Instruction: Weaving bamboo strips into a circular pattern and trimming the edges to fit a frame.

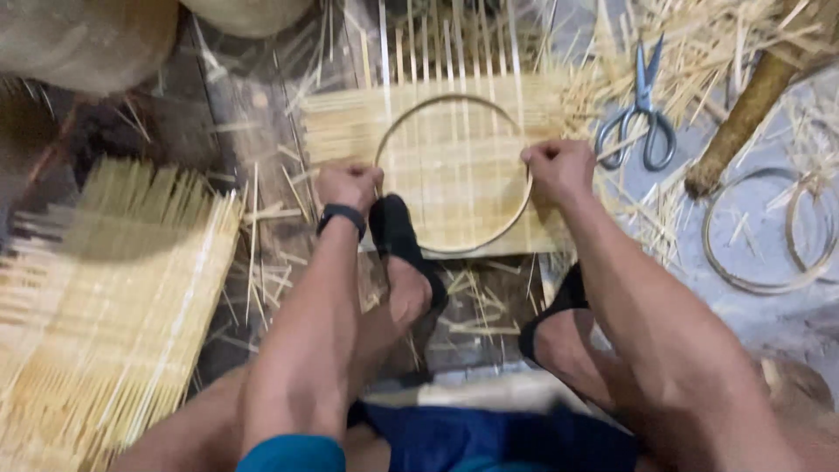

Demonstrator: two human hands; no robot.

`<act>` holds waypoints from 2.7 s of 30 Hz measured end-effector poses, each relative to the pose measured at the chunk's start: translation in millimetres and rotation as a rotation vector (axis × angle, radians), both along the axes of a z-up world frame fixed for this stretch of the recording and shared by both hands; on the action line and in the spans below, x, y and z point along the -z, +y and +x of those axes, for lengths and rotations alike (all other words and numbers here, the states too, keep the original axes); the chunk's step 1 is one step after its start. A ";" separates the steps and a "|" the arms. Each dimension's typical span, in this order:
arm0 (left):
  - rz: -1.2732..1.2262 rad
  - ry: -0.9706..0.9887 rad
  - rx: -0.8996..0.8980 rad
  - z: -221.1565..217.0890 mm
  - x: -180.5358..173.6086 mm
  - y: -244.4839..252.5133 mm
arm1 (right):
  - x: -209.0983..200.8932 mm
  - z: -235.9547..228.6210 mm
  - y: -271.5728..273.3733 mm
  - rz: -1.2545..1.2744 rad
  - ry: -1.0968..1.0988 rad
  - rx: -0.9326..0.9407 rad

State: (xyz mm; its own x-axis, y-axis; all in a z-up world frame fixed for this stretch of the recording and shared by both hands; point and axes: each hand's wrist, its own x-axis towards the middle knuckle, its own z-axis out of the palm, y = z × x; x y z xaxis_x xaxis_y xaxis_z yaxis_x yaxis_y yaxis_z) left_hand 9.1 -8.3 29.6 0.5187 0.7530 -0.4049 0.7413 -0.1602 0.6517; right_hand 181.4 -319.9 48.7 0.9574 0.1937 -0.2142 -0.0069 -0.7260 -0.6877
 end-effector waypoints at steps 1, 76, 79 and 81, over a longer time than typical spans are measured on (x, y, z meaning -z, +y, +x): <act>-0.010 0.019 -0.004 -2.8 -0.1 -2.9 | 1.3 -7.5 -5.4 -0.010 0.019 -0.004; 0.728 -0.451 0.160 94.7 -22.2 -43.3 | -37.8 49.2 154.4 0.067 -0.171 -0.301; 0.601 -0.096 0.198 66.7 -11.2 -47.2 | -41.5 26.1 151.0 -0.027 0.088 -0.308; 0.170 0.200 0.261 68.9 -11.5 -30.4 | -48.3 19.7 153.4 -0.080 0.049 -0.281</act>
